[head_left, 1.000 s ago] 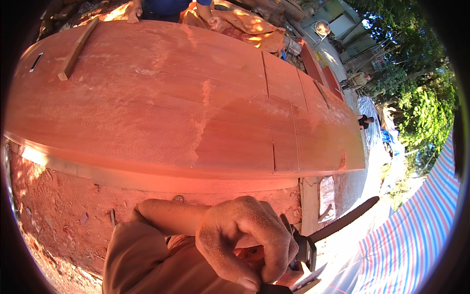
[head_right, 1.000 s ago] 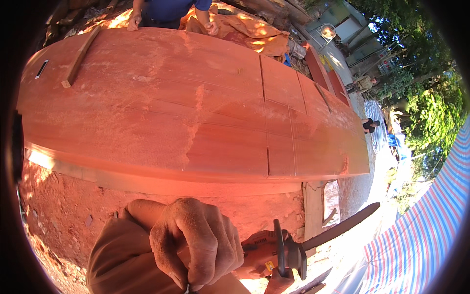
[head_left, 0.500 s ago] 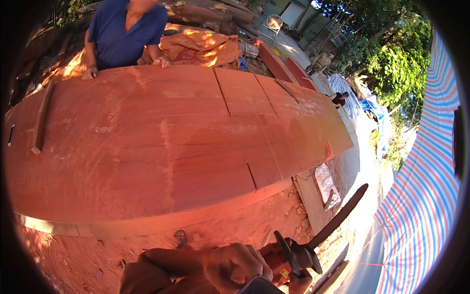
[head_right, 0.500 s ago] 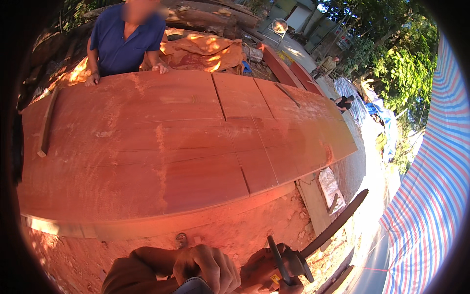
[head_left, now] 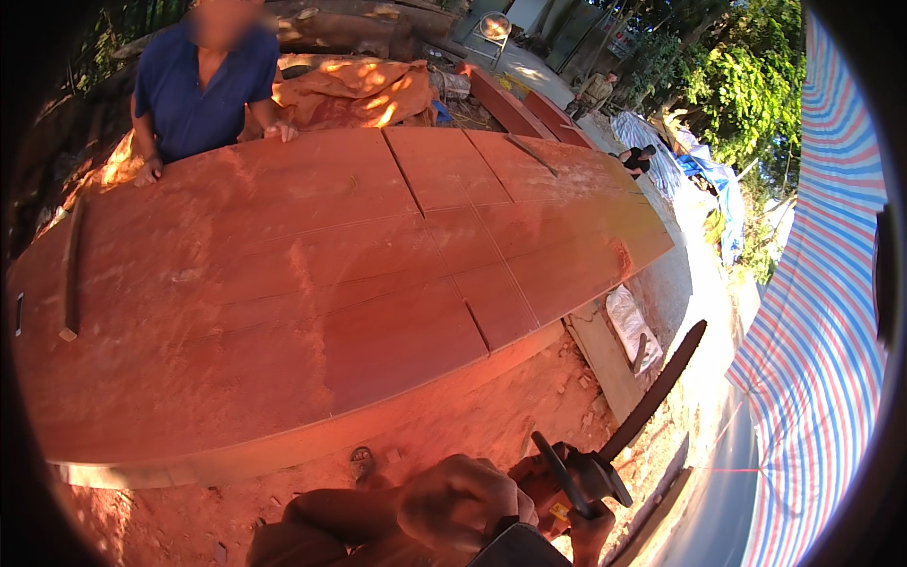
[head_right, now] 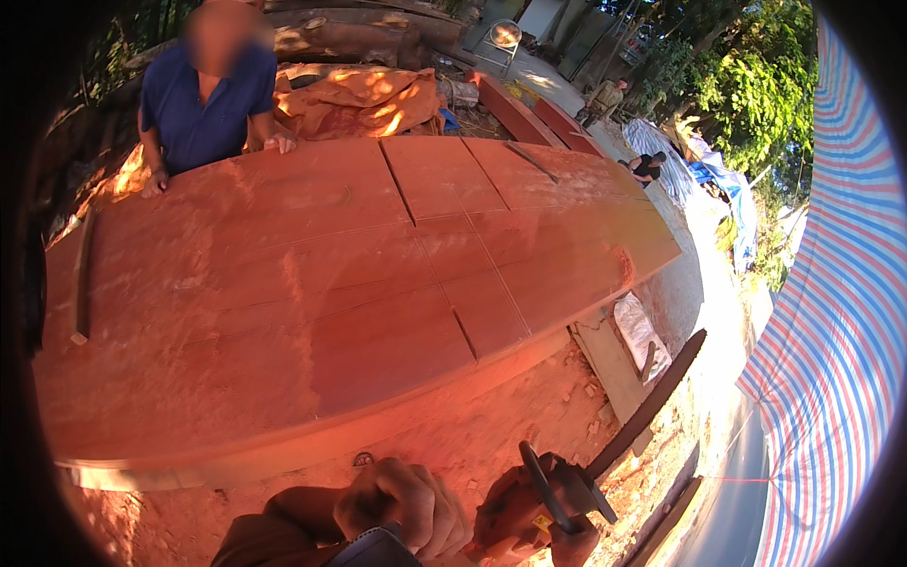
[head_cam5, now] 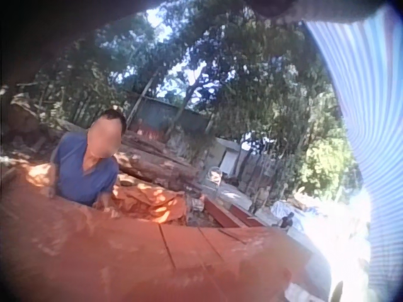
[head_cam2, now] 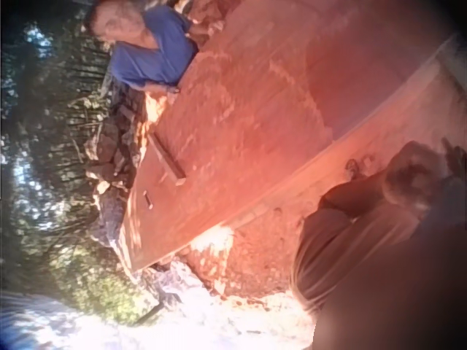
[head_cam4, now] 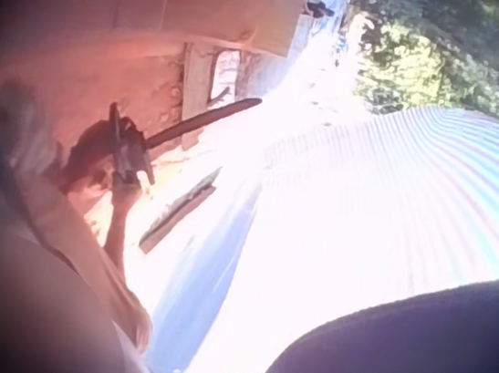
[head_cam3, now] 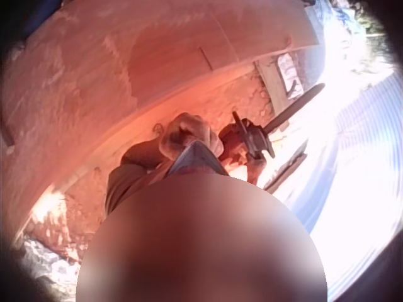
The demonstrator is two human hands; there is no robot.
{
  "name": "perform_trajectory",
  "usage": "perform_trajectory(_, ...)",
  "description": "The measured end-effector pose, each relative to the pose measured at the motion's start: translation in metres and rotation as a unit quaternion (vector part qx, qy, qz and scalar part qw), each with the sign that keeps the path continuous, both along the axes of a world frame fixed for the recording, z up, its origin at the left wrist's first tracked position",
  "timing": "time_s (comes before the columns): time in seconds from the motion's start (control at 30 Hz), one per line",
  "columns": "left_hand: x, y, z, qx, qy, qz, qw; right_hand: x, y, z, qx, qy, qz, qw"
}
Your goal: The person uses a chainsaw to cut a large red-painted wooden panel into sections. They guide the saw along marked lines, complete one cut, then reposition to make a second cut on the same panel.
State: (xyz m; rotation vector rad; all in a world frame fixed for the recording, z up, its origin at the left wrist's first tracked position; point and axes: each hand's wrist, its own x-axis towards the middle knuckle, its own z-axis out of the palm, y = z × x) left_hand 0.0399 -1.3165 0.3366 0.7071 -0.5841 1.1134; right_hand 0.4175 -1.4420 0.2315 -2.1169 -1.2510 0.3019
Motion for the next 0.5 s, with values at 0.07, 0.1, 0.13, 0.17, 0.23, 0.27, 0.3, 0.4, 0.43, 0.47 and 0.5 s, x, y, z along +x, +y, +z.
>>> perform_trajectory(0.07, -0.002, -0.005, 0.005, 0.001, -0.02, -0.021, 1.0, -0.001, -0.004, 0.003, -0.006, -0.002, 0.004, 1.0)
perform_trajectory(0.1, -0.004, -0.007, 0.006, -0.002, -0.033, -0.02, 0.999, -0.003, -0.007, 0.006, -0.008, 0.002, 0.004, 1.0)
perform_trajectory(0.13, -0.005, -0.008, 0.008, -0.004, -0.045, -0.019, 0.999, -0.005, -0.008, 0.01, -0.008, 0.007, 0.007, 1.0)
perform_trajectory(0.17, -0.008, -0.009, 0.01, -0.006, -0.058, -0.012, 0.998, -0.007, -0.01, 0.014, -0.009, 0.014, 0.027, 1.0)
perform_trajectory(0.23, -0.012, -0.012, 0.012, -0.004, -0.081, 0.008, 0.997, -0.011, -0.013, 0.022, -0.003, 0.028, 0.06, 0.998)
perform_trajectory(0.27, -0.014, -0.013, 0.013, -0.002, -0.091, 0.021, 0.996, -0.013, -0.014, 0.024, -0.016, 0.018, 0.063, 0.998)
perform_trajectory(0.3, -0.015, -0.013, 0.014, 0.0, -0.107, 0.036, 0.994, -0.014, -0.014, 0.026, -0.027, 0.007, 0.066, 0.997)
perform_trajectory(0.4, -0.014, -0.019, 0.016, 0.016, -0.124, 0.045, 0.991, -0.014, -0.012, 0.026, -0.047, 0.033, 0.059, 0.997)
perform_trajectory(0.43, -0.014, -0.02, 0.017, 0.022, -0.123, 0.051, 0.991, -0.014, -0.011, 0.025, -0.048, 0.083, 0.045, 0.994)
perform_trajectory(0.47, -0.015, -0.021, 0.017, 0.025, -0.124, 0.057, 0.99, -0.015, -0.01, 0.022, -0.05, 0.133, 0.027, 0.989)
perform_trajectory(0.5, -0.016, -0.023, 0.017, 0.021, -0.126, 0.06, 0.99, -0.015, -0.008, 0.02, -0.064, 0.111, 0.049, 0.991)
